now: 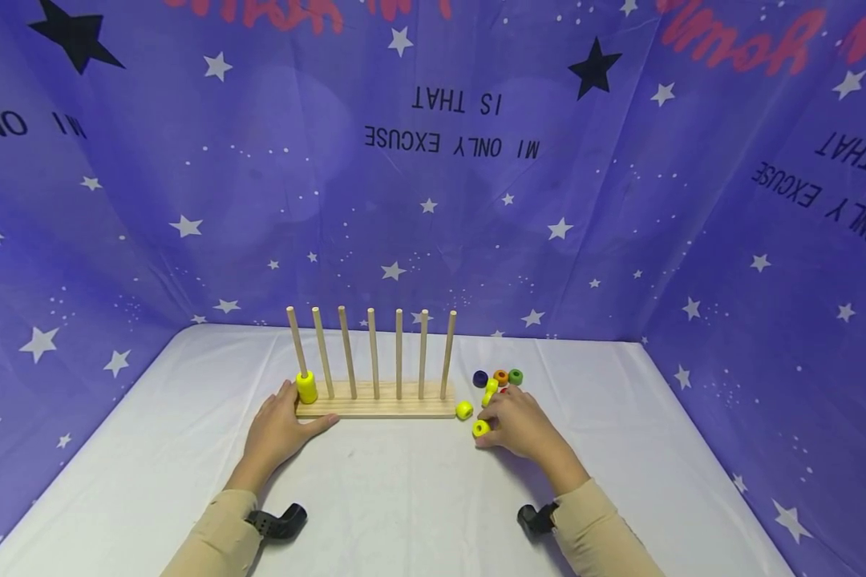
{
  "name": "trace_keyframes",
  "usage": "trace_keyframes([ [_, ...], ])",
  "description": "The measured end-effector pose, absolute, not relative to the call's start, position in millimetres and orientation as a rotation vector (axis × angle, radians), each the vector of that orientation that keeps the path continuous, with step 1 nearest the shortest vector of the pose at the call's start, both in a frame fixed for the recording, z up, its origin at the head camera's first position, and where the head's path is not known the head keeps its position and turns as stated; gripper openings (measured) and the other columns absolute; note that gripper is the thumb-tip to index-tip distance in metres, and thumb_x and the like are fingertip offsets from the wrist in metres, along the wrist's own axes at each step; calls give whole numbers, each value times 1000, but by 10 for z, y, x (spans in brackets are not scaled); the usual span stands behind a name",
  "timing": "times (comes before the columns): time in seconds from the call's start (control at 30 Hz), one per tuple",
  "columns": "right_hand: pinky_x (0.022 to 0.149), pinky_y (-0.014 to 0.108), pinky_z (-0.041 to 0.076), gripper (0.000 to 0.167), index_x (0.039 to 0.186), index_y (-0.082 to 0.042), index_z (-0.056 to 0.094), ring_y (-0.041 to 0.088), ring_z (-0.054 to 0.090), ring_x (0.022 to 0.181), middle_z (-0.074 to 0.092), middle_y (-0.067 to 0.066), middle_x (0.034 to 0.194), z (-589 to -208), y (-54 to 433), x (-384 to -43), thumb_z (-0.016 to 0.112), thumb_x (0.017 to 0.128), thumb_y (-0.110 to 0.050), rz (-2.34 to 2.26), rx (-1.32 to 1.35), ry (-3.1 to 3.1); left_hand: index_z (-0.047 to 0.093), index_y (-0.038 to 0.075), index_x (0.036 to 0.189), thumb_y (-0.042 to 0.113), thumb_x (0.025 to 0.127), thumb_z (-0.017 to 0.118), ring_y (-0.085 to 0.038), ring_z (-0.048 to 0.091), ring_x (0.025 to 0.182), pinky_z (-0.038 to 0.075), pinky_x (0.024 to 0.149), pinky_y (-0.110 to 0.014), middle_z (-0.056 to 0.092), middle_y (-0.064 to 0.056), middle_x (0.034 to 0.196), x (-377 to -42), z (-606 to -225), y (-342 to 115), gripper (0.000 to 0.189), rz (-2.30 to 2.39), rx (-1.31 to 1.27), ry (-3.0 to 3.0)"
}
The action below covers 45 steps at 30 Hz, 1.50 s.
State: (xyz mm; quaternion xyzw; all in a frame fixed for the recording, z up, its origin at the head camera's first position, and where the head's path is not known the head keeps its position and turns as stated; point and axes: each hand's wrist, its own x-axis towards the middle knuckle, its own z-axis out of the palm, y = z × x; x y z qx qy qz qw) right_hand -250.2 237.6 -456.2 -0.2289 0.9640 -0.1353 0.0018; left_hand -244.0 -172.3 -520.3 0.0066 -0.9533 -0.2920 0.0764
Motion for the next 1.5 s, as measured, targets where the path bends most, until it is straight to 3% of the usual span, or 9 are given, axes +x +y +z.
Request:
trace_keyframes([
  [0.23, 106, 60, 41, 38, 100, -19, 79, 39, 55, 122, 72, 2, 113, -4586, 2417, -2513, 88, 69, -39, -401, -714, 3034, 34, 1, 151, 71, 75, 71, -41, 26, 150, 17, 125, -54, 37, -24, 156, -2433, -5185, -1711, 109, -869, 22, -2859],
  [0.5, 96, 52, 46, 37, 99, -21, 79, 33, 56, 114, 72, -3, 109, -4607, 2407, -2519, 88, 69, -41, -374, -725, 3049, 35, 2, 151, 69, 75, 72, -40, 25, 150, 16, 126, -55, 37, -23, 156, -2423, -5176, -1704, 108, -885, 38, -2863],
  [0.73, 79, 35, 42, 36, 97, -20, 79, 16, 50, 93, 71, -8, 99, -4619, 2377, -2515, 87, 70, -42, -355, -783, 3051, 34, 1, 151, 71, 75, 71, -40, 26, 150, 16, 125, -55, 37, -24, 156, -2418, -5172, -1705, 109, -885, 35, -2865],
  [1.0, 88, 40, 45, 43, 105, -20, 78, 18, 55, 103, 73, -5, 106, -4644, 2370, -2504, 85, 72, -46, -369, -756, 3048, 33, 0, 151, 70, 76, 72, -41, 27, 149, 18, 125, -54, 37, -25, 156, -2420, -5171, -1709, 110, -873, 29, -2865],
  [1.27, 80, 31, 38, 37, 106, -21, 77, 10, 49, 92, 74, -10, 102, -4669, 2379, -2511, 84, 75, -41, -430, -787, 3047, 34, 1, 152, 70, 75, 72, -40, 26, 150, 17, 125, -55, 37, -24, 156, -2421, -5177, -1712, 110, -879, 31, -2862],
  [1.5, 90, 42, 46, 35, 113, -16, 75, 15, 55, 97, 73, -6, 102, -4576, 2390, -2517, 80, 83, -33, -515, -751, 3036, 35, 1, 151, 70, 75, 72, -40, 28, 149, 19, 125, -54, 39, -24, 155, -2426, -5191, -1711, 109, -866, 27, -2856],
])
